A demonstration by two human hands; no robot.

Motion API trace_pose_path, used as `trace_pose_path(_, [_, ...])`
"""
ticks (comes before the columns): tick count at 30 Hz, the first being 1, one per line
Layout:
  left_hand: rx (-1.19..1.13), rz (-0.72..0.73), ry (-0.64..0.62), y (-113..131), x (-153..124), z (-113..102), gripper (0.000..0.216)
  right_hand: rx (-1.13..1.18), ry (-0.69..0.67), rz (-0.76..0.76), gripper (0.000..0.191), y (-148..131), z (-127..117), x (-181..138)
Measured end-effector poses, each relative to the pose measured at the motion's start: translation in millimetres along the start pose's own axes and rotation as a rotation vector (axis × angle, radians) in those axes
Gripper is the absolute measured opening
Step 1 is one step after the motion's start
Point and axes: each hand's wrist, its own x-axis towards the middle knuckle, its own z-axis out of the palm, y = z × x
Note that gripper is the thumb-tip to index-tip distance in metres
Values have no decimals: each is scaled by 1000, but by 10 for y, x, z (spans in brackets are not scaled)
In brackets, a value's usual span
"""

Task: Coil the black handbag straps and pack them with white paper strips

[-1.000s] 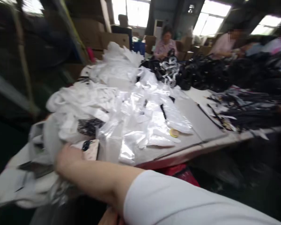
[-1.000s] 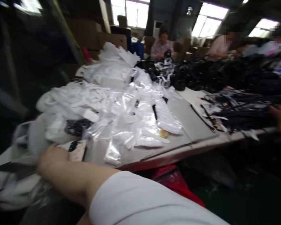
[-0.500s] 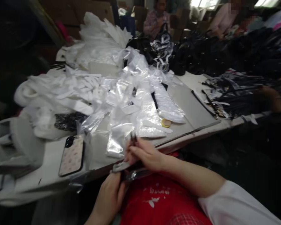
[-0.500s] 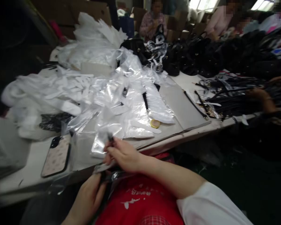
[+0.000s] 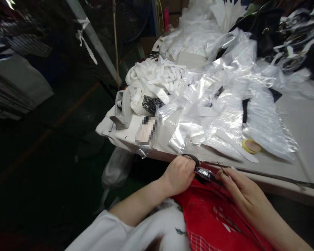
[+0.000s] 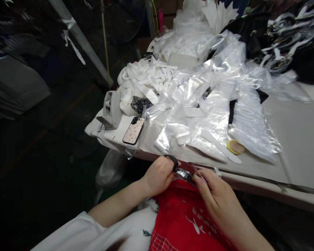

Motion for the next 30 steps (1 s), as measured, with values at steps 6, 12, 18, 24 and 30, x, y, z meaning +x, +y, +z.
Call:
trace_pose_path(6, [-363,46,-133,33,-103,-257,15,-112,-194,-74,37,-62,-59,220])
trace_pose_path(12, [-568,81,-141,0,-195,-337,10,-93,-341,-102,39,-150,23,318])
trace_pose_path(18, [-638,87,-153,-25,-247,-321,9,-152,-353,-133,42,-251,141,345])
trace_pose_path(24, [-723,78,-151,-51,-290,-344,14,-232,-347,-147,38,-325,153,381])
trace_pose_path(30, [-777,59,-157,-104,-328,-322,18,-312,-369,-147,41,-314,183,394])
